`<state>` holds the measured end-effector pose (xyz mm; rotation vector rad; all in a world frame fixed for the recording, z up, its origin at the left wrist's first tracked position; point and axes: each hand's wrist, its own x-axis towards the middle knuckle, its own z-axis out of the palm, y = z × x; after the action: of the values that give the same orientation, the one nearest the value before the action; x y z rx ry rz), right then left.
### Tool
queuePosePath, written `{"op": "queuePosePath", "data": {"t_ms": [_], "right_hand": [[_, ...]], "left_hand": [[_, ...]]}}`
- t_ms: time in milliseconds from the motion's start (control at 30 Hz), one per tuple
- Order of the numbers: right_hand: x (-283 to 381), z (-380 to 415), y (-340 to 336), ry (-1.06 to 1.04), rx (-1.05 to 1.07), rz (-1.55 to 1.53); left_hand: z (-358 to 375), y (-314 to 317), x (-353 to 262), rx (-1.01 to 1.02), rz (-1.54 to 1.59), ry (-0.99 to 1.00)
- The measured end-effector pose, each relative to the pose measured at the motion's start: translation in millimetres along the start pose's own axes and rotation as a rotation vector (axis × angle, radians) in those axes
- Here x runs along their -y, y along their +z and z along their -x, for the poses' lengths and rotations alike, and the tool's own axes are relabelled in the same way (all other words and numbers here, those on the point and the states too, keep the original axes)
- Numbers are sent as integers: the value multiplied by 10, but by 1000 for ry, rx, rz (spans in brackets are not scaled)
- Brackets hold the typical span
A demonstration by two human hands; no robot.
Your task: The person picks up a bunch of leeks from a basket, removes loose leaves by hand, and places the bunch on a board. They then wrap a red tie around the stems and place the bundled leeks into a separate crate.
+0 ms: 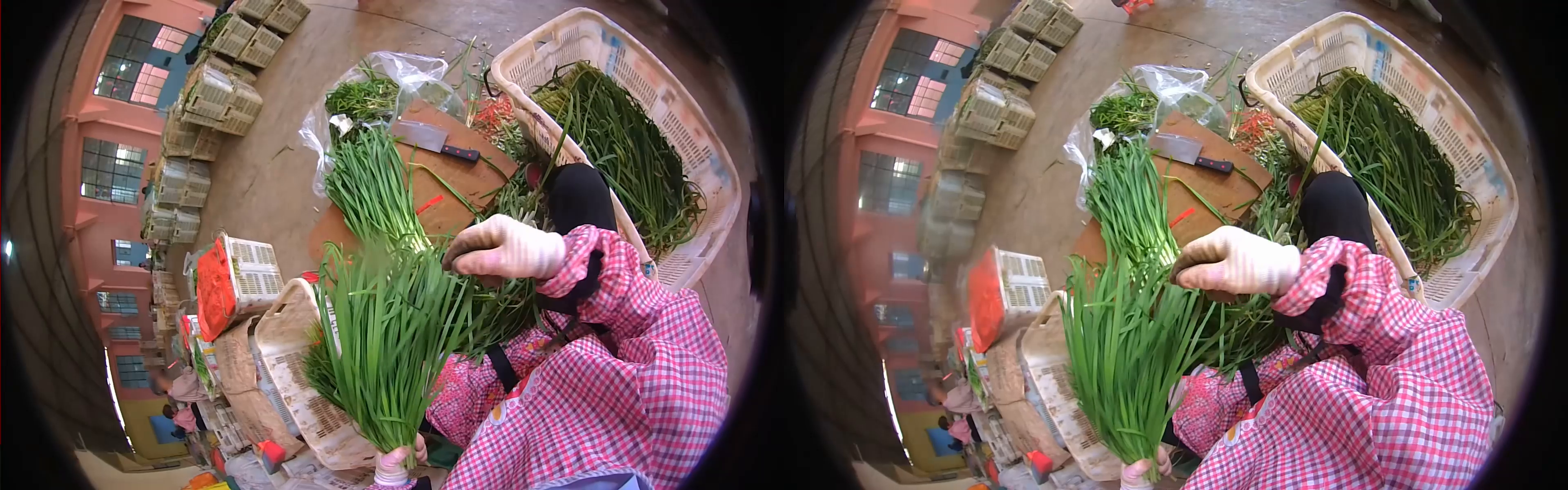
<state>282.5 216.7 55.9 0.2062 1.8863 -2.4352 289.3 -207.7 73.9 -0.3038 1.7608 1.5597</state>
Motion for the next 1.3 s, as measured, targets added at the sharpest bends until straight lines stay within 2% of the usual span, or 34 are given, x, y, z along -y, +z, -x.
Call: {"op": "queuePosePath", "data": {"t_ms": [33, 67, 133, 200, 333, 367, 400, 467, 500, 533, 600, 667, 733, 800, 867, 933, 1000, 1067, 1133, 1200, 1267, 1300], "right_hand": [[-57, -85, 31, 1, -5, 64], [-174, -188, 57, -99, -32, 193], [-215, -308, 132, -38, -75, 293], [-381, -429, 175, -109, -73, 479], [-280, -386, 297, 44, 121, 652], [-369, -382, 333, -12, 105, 636], [-444, -393, 360, -22, 127, 558], [-500, -413, 429, -10, 141, 174], [-505, -354, 414, 140, 100, -17], [-524, -336, 405, 199, 45, -247], [-581, -243, 435, 146, 14, -619], [-583, -177, 502, 106, -101, -745], [-663, -194, 511, -104, -332, -1022], [-847, -364, 214, -249, -514, -1327], [-741, -221, 41, -331, -515, -1066], [-487, -38, 5, -266, -415, -547], [-434, -32, 20, -386, -248, -165], [-293, -47, 78, -342, -157, 181], [-238, -107, 173, -279, -79, 352], [-393, -263, 316, -481, -84, 261], [-413, -286, 362, -58, 10, -173], [-362, -240, 350, -47, -3, -320]], "left_hand": [[8, 8, -7, 0, -3, 3], [17, 14, -8, 9, -10, 10], [39, 24, -2, 18, -17, 15], [54, 30, 4, 1, -32, 7], [68, 16, 6, 32, -43, 7], [67, 19, 9, 27, -40, 5], [66, 16, 10, 21, -36, 3], [49, -5, 6, 21, -34, -21], [36, -18, 3, 20, -33, -48], [15, -53, 24, 22, -33, -43], [-30, -102, 56, 48, -17, -55], [-55, -93, 67, 55, -26, -60], [-69, -76, 70, 59, -28, -60], [-87, -64, 83, 67, -36, -58], [-128, -60, 88, 82, -51, -54], [-152, -65, 99, 89, -57, -56], [-178, -63, 114, 99, -72, -58], [-202, -64, 124, 116, -86, -57], [-226, -82, 128, 136, -114, -51], [-253, -128, 116, 158, -163, -35], [-274, -214, 97, 170, -248, 18], [-303, -271, 84, 168, -307, 71]]}}
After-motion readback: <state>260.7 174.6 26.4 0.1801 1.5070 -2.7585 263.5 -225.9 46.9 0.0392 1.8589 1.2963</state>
